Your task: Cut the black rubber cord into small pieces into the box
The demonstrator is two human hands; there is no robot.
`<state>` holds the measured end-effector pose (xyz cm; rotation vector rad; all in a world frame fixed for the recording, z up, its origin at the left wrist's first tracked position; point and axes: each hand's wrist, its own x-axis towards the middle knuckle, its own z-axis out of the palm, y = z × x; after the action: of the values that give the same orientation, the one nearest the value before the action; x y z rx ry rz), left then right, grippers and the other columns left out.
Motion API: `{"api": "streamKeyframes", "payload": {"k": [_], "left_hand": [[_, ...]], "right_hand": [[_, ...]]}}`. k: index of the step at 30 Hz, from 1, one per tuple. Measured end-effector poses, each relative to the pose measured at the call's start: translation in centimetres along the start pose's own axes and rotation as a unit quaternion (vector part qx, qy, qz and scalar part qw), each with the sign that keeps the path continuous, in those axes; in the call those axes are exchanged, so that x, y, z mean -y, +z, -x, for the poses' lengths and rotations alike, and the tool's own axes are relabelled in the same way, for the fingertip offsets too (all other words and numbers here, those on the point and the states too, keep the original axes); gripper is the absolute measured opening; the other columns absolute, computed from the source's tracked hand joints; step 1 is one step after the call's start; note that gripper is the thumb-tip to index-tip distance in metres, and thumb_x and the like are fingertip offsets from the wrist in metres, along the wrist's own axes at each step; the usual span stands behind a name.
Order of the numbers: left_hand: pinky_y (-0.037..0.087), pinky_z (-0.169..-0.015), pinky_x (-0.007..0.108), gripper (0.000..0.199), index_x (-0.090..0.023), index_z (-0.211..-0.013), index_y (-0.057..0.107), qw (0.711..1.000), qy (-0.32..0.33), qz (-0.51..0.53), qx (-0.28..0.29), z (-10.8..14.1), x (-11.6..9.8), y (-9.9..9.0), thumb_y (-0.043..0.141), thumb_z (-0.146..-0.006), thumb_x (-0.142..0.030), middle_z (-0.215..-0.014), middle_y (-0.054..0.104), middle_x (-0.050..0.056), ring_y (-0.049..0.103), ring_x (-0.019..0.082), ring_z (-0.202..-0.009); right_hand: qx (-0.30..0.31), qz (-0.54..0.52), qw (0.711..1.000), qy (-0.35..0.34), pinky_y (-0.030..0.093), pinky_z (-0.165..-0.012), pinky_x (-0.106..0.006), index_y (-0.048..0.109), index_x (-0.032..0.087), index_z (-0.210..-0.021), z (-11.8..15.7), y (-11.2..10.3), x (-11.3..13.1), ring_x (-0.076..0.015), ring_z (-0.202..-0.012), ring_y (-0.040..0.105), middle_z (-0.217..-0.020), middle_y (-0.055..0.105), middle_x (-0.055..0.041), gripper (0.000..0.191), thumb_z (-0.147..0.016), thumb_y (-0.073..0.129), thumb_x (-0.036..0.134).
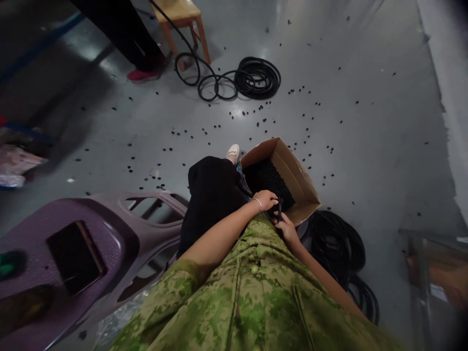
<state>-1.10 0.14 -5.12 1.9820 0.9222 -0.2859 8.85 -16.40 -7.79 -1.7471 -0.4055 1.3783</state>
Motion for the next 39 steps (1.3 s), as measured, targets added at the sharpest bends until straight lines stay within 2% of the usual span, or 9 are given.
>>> {"api": "streamKeyframes", "payload": {"k": [14,23,29,39], "left_hand": [[0.051,-0.090,0.025,0.033,-0.032,-0.120,0.073,1.000,0.000,-0.003,-0.004,0.0,0.0,-0.2,0.054,-0.094,-0.039,-0.112,0.076,0.000,0.068,0.018,-0.103],[0.049,-0.096,0.027,0.035,-0.029,-0.123,0.071,0.999,0.018,-0.042,-0.018,0.4,-0.4,-0.6,0.052,-0.095,-0.039,-0.122,0.073,0.001,0.065,0.019,-0.113],[0.047,-0.098,0.035,0.034,-0.029,-0.115,0.073,0.995,-0.007,-0.098,-0.022,1.3,-1.0,-1.3,0.048,-0.097,-0.043,-0.115,0.075,0.004,0.065,0.024,-0.113],[0.047,-0.097,0.034,0.034,-0.031,-0.116,0.073,0.995,-0.013,-0.095,-0.020,1.0,-0.9,-1.3,0.047,-0.097,-0.042,-0.118,0.074,0.003,0.065,0.023,-0.114]], "right_hand": [[0.000,0.004,0.999,-0.043,0.035,-0.061,-0.028,0.063,0.023,-0.097,-0.3,0.3,-0.6,-0.0153,-0.062,0.046,-0.066,0.055,0.0039,0.045,-0.054,0.058,0.033],[-0.006,0.005,0.999,-0.046,0.037,-0.064,-0.028,0.063,0.023,-0.099,-0.2,0.1,-0.8,-0.0159,-0.064,0.047,-0.067,0.055,0.0042,0.045,-0.055,0.058,0.033],[-0.011,0.005,0.999,-0.049,0.037,-0.063,-0.029,0.064,0.023,-0.101,-0.5,0.0,-1.2,-0.0162,-0.063,0.048,-0.067,0.056,0.0038,0.045,-0.057,0.059,0.035],[-0.031,0.028,0.997,-0.062,0.035,-0.062,-0.028,0.064,0.023,-0.100,-1.2,0.1,-1.9,-0.0155,-0.062,0.044,-0.065,0.054,0.0042,0.045,-0.058,0.059,0.039]]}}
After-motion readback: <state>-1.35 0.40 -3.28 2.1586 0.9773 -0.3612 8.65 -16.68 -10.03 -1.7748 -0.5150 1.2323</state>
